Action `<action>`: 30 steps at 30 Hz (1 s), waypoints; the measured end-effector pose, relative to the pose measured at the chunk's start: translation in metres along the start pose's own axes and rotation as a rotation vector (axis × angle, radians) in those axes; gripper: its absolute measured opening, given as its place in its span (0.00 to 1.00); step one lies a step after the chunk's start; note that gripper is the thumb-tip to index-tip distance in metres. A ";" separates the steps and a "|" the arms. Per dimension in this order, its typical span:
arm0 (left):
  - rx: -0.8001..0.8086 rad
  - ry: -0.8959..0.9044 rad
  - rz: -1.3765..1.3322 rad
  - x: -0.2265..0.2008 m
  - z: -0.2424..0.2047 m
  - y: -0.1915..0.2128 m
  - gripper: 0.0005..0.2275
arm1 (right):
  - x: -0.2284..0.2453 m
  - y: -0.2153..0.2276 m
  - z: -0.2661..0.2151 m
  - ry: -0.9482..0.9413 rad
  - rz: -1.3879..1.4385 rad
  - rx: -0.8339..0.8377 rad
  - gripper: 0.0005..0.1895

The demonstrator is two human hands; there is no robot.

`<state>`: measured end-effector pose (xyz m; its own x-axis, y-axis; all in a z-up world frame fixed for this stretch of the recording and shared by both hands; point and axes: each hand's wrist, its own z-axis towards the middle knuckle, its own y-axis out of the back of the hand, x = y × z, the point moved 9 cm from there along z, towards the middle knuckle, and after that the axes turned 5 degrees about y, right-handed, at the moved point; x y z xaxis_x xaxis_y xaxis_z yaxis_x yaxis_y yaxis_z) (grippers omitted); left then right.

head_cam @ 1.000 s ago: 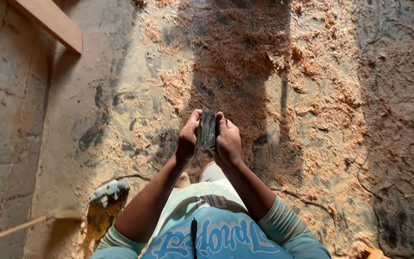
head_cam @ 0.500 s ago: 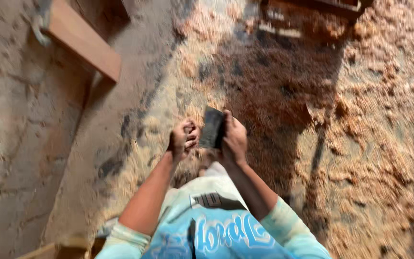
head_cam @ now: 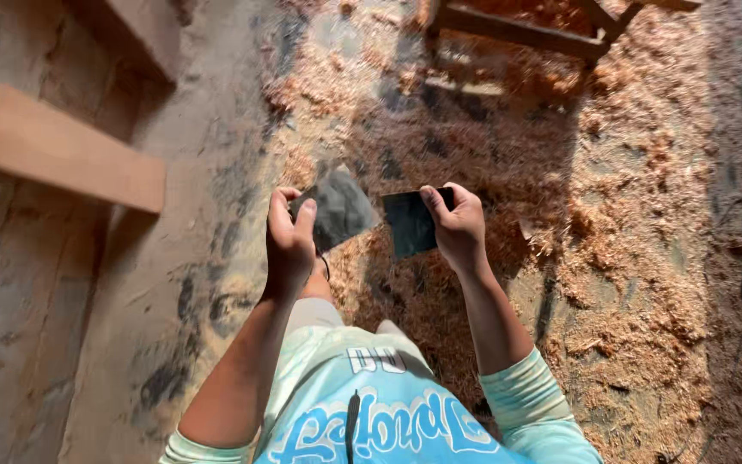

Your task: The person sands a wooden door using sandpaper, smoothing the surface and edges. They move around the workshop, handling the door and sandpaper, and occasionally inspect the surface.

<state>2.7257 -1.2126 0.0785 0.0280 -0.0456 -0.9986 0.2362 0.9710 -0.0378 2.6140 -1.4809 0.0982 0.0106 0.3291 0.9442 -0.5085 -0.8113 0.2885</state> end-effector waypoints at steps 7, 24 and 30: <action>0.125 -0.119 0.204 -0.021 0.125 -0.075 0.08 | -0.033 0.000 0.110 -0.110 -0.063 -0.118 0.21; 0.160 0.429 -0.307 0.150 0.402 -0.227 0.04 | -0.109 0.045 0.353 0.169 0.034 -0.575 0.27; -0.053 0.613 -0.481 0.165 0.484 -0.262 0.05 | -0.142 0.061 0.469 0.197 0.220 -0.549 0.27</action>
<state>3.1380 -1.5882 -0.0577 -0.6107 -0.3415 -0.7145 0.0392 0.8881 -0.4579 2.9854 -1.8040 0.0568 -0.2768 0.3080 0.9102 -0.8497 -0.5208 -0.0822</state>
